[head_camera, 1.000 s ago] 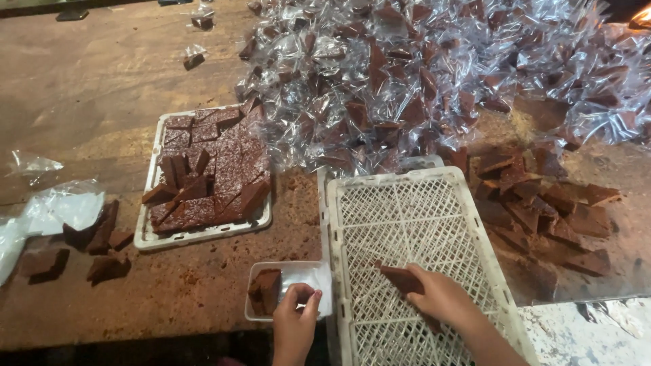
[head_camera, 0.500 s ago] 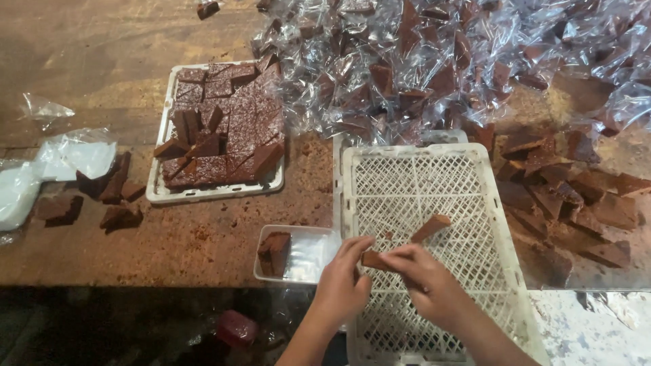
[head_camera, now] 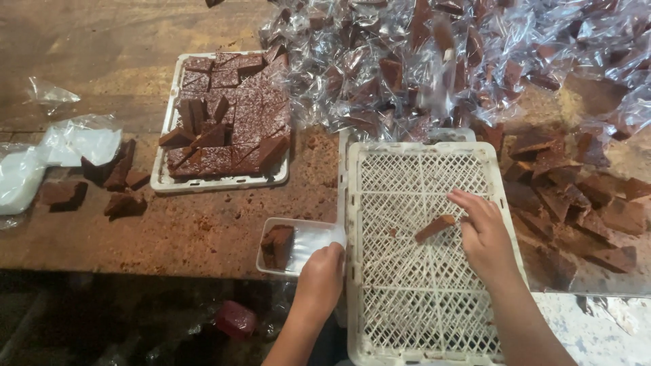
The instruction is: The person is manually packing individual pieces of bread into plastic bags from a tray.
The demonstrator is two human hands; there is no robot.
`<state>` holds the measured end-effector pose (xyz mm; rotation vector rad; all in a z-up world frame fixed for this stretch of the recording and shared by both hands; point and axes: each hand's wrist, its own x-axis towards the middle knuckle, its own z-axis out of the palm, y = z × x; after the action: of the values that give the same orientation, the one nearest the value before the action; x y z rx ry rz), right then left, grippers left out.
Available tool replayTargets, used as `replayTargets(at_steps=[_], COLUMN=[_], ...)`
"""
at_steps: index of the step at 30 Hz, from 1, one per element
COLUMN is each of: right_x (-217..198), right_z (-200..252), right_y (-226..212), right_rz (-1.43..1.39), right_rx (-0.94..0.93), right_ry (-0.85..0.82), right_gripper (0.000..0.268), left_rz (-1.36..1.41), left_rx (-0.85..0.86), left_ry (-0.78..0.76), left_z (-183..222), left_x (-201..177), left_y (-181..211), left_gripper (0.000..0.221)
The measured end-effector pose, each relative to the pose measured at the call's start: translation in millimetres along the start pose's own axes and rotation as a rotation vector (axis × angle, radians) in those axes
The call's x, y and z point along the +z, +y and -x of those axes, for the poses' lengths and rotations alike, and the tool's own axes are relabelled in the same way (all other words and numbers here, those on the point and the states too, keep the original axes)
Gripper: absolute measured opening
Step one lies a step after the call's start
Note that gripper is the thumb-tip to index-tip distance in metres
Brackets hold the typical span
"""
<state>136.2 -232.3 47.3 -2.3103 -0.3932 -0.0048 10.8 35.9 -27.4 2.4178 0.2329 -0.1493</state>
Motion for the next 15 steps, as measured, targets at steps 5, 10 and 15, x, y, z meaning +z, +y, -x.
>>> replayTargets(at_steps=[5, 10, 15], right_x=[42, 24, 46], right_z=[-15, 5, 42], right_y=[74, -26, -29], right_rz=[0.267, -0.010, -0.277], right_rx=[0.309, 0.602, -0.102], right_ry=[-0.340, -0.264, -0.240], right_gripper=[0.053, 0.047, 0.058], left_rz=[0.249, 0.488, 0.516], left_rx=[-0.042, -0.107, -0.135], left_ry=[0.158, 0.219, -0.046], left_z=[-1, 7, 12], left_x=[1, -4, -44], left_y=[-17, -4, 58], left_gripper=[0.018, 0.020, 0.059])
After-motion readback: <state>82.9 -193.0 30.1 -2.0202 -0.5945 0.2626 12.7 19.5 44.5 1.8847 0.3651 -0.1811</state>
